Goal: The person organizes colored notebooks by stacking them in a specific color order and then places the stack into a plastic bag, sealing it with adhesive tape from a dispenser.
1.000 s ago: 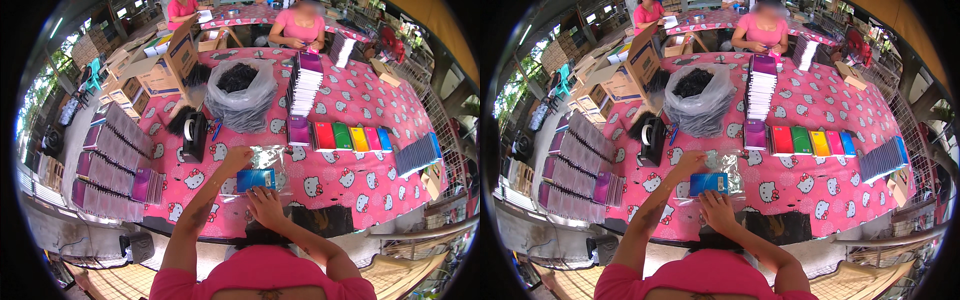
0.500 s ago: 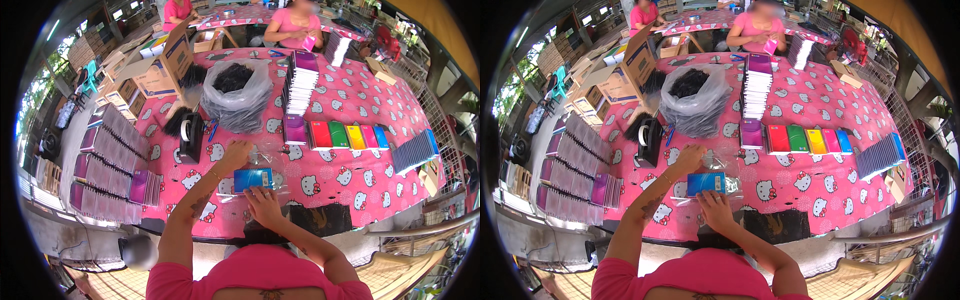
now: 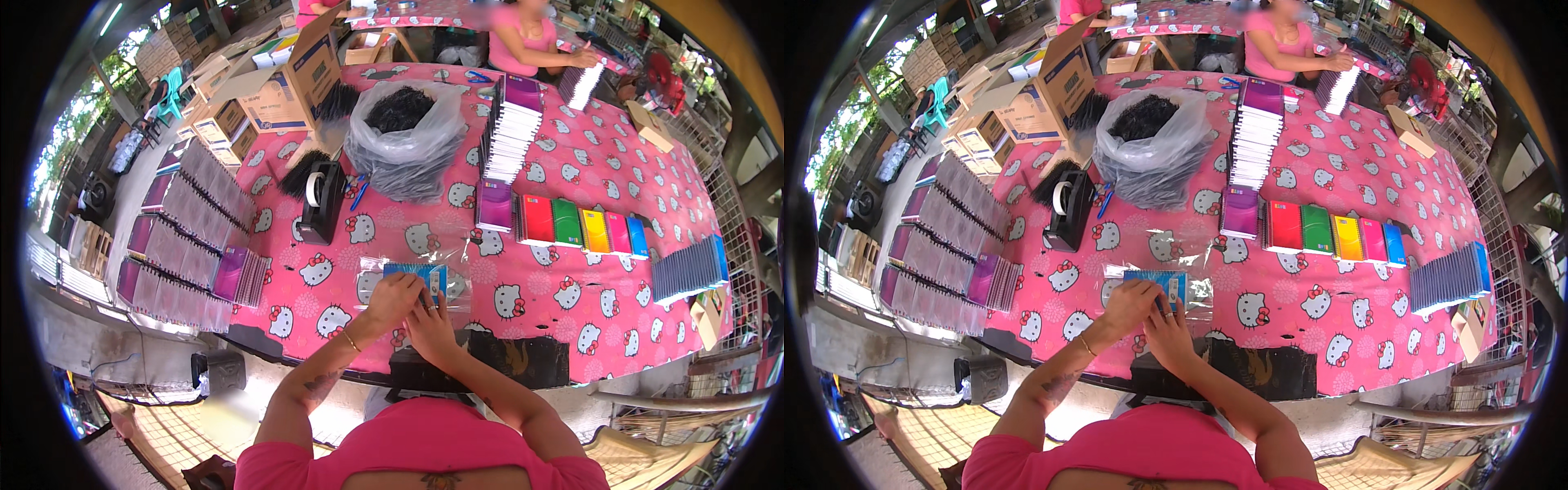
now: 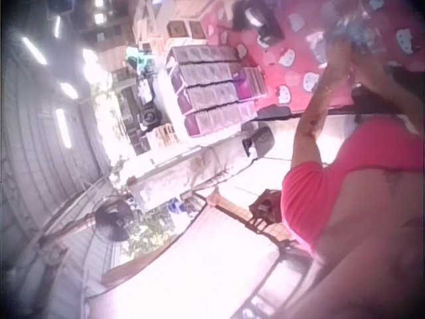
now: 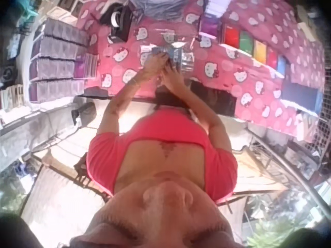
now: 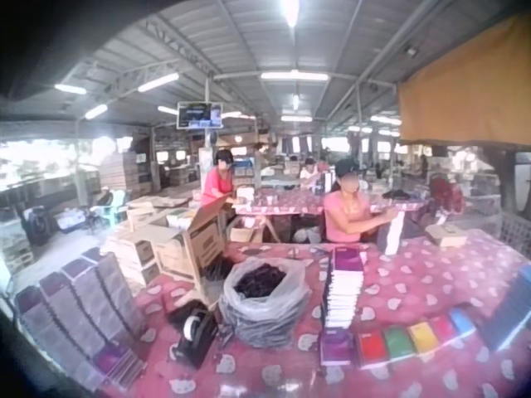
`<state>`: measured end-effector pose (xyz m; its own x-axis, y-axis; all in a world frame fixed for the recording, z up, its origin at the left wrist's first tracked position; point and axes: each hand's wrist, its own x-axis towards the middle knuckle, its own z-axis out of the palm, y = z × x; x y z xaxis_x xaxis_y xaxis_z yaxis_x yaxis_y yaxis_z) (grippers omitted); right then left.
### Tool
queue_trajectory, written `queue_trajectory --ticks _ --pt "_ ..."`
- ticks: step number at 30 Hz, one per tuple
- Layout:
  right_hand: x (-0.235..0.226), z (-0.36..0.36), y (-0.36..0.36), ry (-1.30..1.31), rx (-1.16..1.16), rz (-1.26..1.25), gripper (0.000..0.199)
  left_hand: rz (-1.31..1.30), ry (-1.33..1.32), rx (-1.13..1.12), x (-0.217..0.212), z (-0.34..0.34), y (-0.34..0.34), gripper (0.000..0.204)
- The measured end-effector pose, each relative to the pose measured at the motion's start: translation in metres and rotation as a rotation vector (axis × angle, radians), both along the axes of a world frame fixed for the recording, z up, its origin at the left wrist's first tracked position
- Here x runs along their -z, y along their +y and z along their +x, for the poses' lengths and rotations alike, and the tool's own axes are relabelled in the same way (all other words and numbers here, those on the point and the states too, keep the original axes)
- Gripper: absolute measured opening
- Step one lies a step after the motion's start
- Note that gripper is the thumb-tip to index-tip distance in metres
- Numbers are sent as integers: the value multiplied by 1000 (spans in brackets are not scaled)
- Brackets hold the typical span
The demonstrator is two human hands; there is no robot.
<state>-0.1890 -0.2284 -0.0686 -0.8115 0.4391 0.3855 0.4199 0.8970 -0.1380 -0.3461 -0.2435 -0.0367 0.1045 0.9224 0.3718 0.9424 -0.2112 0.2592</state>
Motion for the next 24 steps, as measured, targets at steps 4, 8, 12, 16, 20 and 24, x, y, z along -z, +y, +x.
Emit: queue_trajectory --ticks 4,8,12,16,20,24 --pt "0 -5 10 162 0 -362 50 -215 -285 -120 -6 -1 -4 21" --pt "20 5 65 778 320 -862 56 -214 -231 -118 -6 0 -3 31" --pt "8 58 163 537 251 -1291 48 5 22 -96 33 14 -6 38" --pt "-21 63 140 708 252 -660 45 37 20 -151 31 12 -13 37" --pt "-53 20 47 37 -52 -21 45 -22 -113 -157 18 12 -19 32" --pt "-15 25 53 -51 -23 42 46 121 -214 -173 12 1 -21 23"
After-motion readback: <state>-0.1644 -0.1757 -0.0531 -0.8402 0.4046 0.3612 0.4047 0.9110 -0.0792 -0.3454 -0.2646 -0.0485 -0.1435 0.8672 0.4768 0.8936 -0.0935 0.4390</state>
